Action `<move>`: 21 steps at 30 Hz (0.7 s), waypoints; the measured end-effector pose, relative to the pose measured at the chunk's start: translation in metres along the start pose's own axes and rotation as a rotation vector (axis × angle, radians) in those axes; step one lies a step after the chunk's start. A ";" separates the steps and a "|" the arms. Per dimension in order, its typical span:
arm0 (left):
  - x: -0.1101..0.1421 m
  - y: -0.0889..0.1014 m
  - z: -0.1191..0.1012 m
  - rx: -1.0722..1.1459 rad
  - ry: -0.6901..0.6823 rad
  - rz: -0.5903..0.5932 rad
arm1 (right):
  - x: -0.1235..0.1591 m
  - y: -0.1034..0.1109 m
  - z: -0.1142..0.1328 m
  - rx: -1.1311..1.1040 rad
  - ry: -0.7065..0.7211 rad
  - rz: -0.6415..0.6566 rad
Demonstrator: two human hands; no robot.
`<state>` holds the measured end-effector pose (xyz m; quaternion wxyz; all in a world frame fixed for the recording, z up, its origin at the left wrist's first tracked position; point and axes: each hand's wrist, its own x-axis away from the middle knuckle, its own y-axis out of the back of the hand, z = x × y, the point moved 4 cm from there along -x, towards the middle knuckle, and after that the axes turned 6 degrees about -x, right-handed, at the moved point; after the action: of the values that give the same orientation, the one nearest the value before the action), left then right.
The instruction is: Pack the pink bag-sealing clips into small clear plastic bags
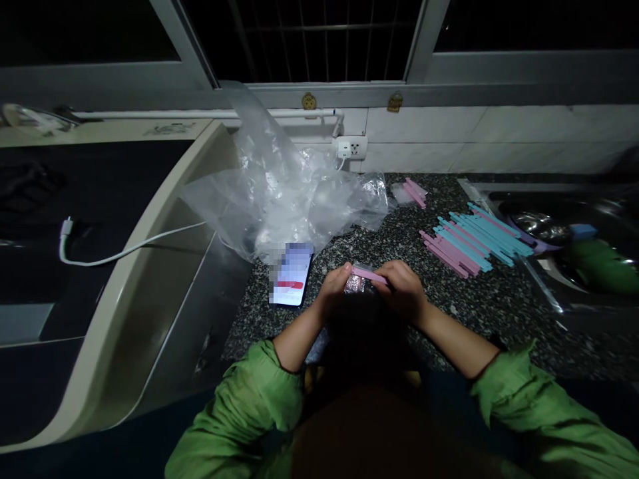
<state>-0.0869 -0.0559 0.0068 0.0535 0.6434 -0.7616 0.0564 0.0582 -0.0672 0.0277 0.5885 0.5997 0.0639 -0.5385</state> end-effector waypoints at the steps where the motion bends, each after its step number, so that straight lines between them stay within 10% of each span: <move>1: 0.001 0.000 -0.001 0.009 -0.001 -0.006 | 0.000 -0.001 0.000 0.001 -0.003 -0.003; 21: 0.002 -0.002 0.001 0.085 0.012 -0.026 | 0.001 -0.003 -0.002 0.003 0.022 0.009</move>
<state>-0.0853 -0.0580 0.0062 0.0316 0.6546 -0.7497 0.0919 0.0578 -0.0655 0.0247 0.5893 0.6068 0.0666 -0.5292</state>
